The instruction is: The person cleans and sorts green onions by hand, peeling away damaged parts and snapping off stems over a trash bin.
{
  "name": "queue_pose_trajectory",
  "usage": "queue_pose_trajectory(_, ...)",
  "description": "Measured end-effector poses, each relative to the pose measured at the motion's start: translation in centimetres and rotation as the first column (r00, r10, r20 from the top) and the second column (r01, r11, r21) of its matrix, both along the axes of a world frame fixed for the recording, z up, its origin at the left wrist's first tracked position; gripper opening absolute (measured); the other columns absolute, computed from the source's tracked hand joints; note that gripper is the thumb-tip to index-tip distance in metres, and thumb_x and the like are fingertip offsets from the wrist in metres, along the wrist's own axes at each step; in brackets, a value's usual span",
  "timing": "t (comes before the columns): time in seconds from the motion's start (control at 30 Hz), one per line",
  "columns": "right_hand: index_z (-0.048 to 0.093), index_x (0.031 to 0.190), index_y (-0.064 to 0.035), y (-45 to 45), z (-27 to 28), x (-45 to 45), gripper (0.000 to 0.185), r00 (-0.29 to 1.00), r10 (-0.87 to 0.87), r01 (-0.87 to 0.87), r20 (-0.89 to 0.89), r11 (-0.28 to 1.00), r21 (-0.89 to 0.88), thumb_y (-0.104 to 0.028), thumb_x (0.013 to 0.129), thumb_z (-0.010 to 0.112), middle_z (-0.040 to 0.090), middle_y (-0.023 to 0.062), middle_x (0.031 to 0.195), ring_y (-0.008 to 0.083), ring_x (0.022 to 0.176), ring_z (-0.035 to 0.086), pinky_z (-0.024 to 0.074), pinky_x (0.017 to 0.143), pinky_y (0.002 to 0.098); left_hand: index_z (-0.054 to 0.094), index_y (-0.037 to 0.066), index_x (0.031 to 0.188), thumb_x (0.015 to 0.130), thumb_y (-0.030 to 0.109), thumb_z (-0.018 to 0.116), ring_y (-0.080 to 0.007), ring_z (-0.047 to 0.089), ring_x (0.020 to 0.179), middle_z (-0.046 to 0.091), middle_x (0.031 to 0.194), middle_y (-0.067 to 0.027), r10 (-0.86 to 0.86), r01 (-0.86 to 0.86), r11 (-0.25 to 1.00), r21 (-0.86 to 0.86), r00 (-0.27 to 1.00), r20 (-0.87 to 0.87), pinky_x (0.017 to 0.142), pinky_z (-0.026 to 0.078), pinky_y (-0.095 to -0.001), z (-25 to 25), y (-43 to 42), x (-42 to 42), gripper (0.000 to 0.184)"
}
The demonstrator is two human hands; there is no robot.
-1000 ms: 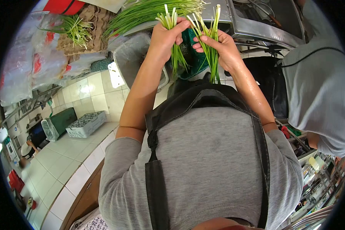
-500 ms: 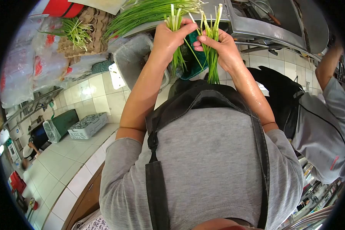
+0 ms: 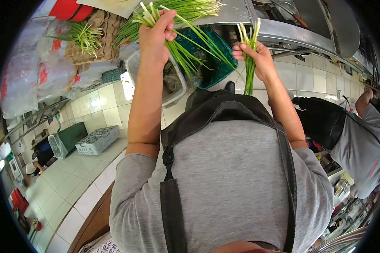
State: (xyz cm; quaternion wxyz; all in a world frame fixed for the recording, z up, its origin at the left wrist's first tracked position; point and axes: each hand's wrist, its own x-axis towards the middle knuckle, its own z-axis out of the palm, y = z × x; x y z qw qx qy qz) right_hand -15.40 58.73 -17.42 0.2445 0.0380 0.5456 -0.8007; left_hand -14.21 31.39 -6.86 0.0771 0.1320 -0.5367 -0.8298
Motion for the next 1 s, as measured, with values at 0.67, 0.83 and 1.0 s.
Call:
queue_pose_trajectory(0.67, 0.056, 0.105, 0.0009, -4.3, 6.3, 1.8, 0.017, 0.963, 0.121, -0.128, -0.239, 0.992, -0.012, -0.011, 0.092, 0.060, 0.067, 0.0094, 0.088, 0.0112, 0.072, 0.060, 0.0502, 0.070, 0.0251, 0.067, 0.003, 0.089, 0.079, 0.012, 0.076, -0.0040, 0.039, 0.051, 0.056, 0.067, 0.0028, -0.258, 0.289, 0.923, -0.254, 0.955, 0.150, 0.046, 0.030, -0.0200, -1.2, 5.5, 1.5, 0.016)
queue_pose_trajectory(0.83, 0.056, 0.105, 0.0006, -2.9, 6.0, 2.3, 0.017, 0.963, 0.106, -0.097, -0.249, 0.994, 0.049, -0.010, 0.093, 0.060, 0.065, 0.0080, 0.086, 0.0110, 0.071, 0.057, 0.0473, 0.069, 0.0245, 0.068, -0.001, 0.088, 0.077, 0.013, 0.077, -0.0046, 0.040, 0.049, 0.056, 0.066, 0.0014, -0.112, 0.122, 0.984, -0.133, 0.991, 0.078, 0.045, 0.029, -0.0205, 0.0, 2.0, -0.2, 0.020)
queue_pose_trajectory(1.0, 0.057, 0.101, -0.0009, -1.6, 4.8, 2.4, 0.012, 0.983, 0.052, -0.053, -0.177, 0.999, 0.000, -0.011, 0.094, 0.057, 0.066, 0.0080, 0.088, 0.0118, 0.072, 0.059, 0.0488, 0.069, 0.0253, 0.068, 0.000, 0.093, 0.074, 0.017, 0.080, -0.0110, 0.050, 0.057, 0.063, 0.073, -0.0044, -0.164, 0.260, 0.842, -0.474, 0.958, 0.233, 0.056, 0.041, -0.0264, -3.2, -0.2, -0.2, 0.028)
